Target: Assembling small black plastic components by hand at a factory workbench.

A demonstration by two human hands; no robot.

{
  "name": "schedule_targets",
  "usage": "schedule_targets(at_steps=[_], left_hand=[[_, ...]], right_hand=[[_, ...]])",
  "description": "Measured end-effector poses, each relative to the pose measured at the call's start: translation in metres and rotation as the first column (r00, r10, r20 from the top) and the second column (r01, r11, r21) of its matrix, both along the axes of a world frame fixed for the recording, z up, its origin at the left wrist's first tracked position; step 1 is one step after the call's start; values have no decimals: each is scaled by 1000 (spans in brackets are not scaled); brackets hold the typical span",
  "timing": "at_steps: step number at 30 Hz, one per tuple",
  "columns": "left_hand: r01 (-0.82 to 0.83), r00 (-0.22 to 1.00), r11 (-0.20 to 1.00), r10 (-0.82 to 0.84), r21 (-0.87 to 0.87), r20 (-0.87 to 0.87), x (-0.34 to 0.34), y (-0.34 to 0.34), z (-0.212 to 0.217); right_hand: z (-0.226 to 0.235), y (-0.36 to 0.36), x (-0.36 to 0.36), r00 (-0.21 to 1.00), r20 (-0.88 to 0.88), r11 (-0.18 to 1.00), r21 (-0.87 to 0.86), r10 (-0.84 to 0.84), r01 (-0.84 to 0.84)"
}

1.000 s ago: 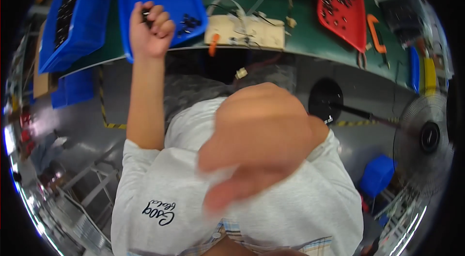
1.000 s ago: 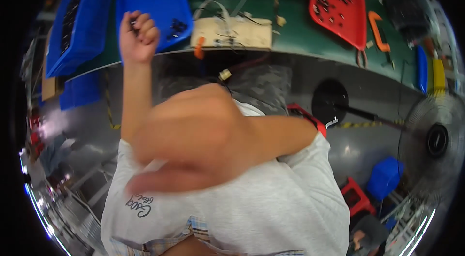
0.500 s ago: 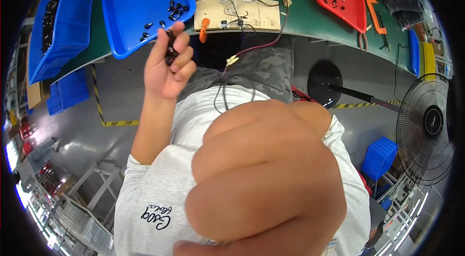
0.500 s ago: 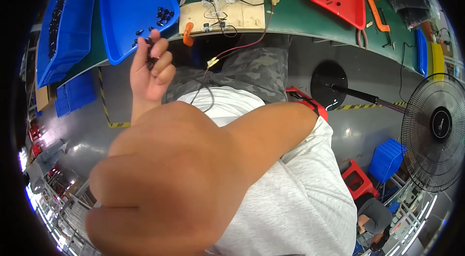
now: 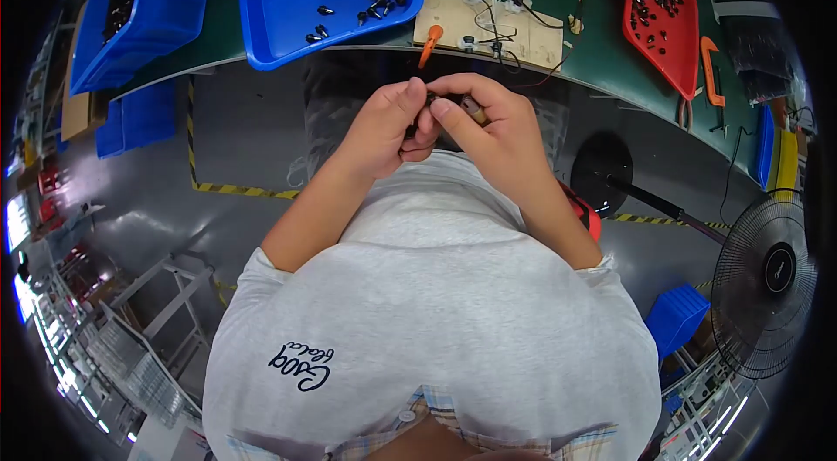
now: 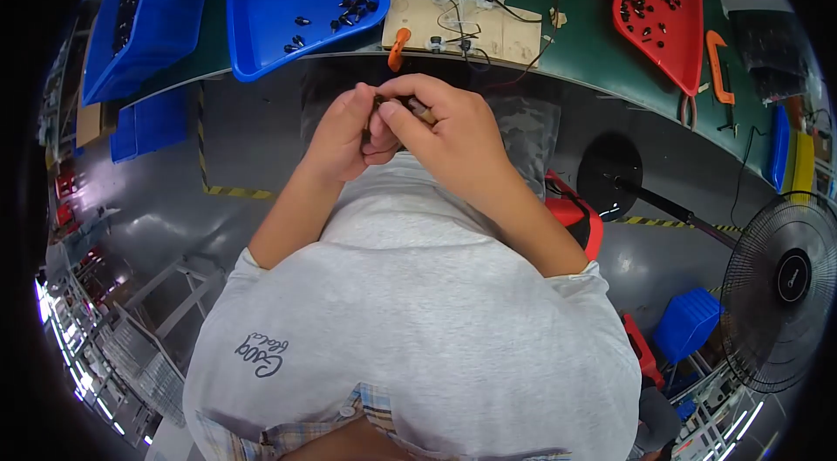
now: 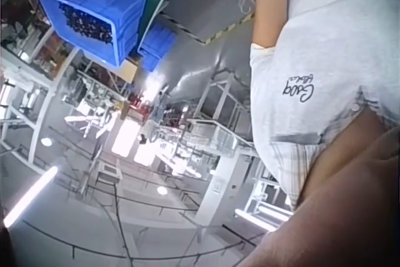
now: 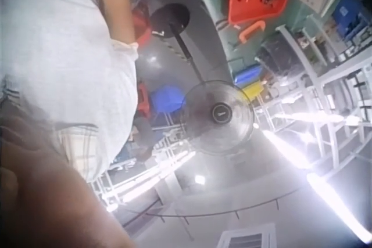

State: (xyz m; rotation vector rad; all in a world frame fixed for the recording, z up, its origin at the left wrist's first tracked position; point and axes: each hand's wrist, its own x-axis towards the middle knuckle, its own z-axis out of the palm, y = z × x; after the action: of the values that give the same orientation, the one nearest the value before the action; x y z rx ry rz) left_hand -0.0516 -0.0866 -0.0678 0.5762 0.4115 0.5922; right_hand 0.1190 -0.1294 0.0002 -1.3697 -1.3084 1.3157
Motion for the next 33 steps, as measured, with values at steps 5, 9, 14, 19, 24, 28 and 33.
schedule_targets(at_steps=[5, 9, 14, 19, 24, 28, 33], left_hand=[[-119, 970, 993, 113, -18, -214, 4, -8, 3], [-231, 954, 964, 198, -131, -228, 6, -10, 5], [-256, 946, 962, 228, -98, -229, 11, -7, 5], [-237, 941, 968, 207, -87, -267, 11, -8, 5], [-90, 891, 964, 190, 250, -413, 5, -7, 1], [59, 843, 902, 185, 429, -505, 8, -8, -1], [-145, 966, 941, 68, -306, -249, 15, -4, -15]], right_hand=[[-18, -4, -1, 995, -49, 996, -6, -85, 85], [-24, -4, 0, 989, 148, 999, 49, -7, 0], [-32, -7, -1, 987, -152, 998, 51, 55, -48], [-31, -5, -3, 976, -206, 998, 10, 69, -68], [-25, -6, 9, 958, -254, 979, -112, 136, -169], [-38, -4, 19, 945, -282, 944, -232, 166, -235], [-71, 7, 12, 773, -544, 888, -457, -325, 51]])
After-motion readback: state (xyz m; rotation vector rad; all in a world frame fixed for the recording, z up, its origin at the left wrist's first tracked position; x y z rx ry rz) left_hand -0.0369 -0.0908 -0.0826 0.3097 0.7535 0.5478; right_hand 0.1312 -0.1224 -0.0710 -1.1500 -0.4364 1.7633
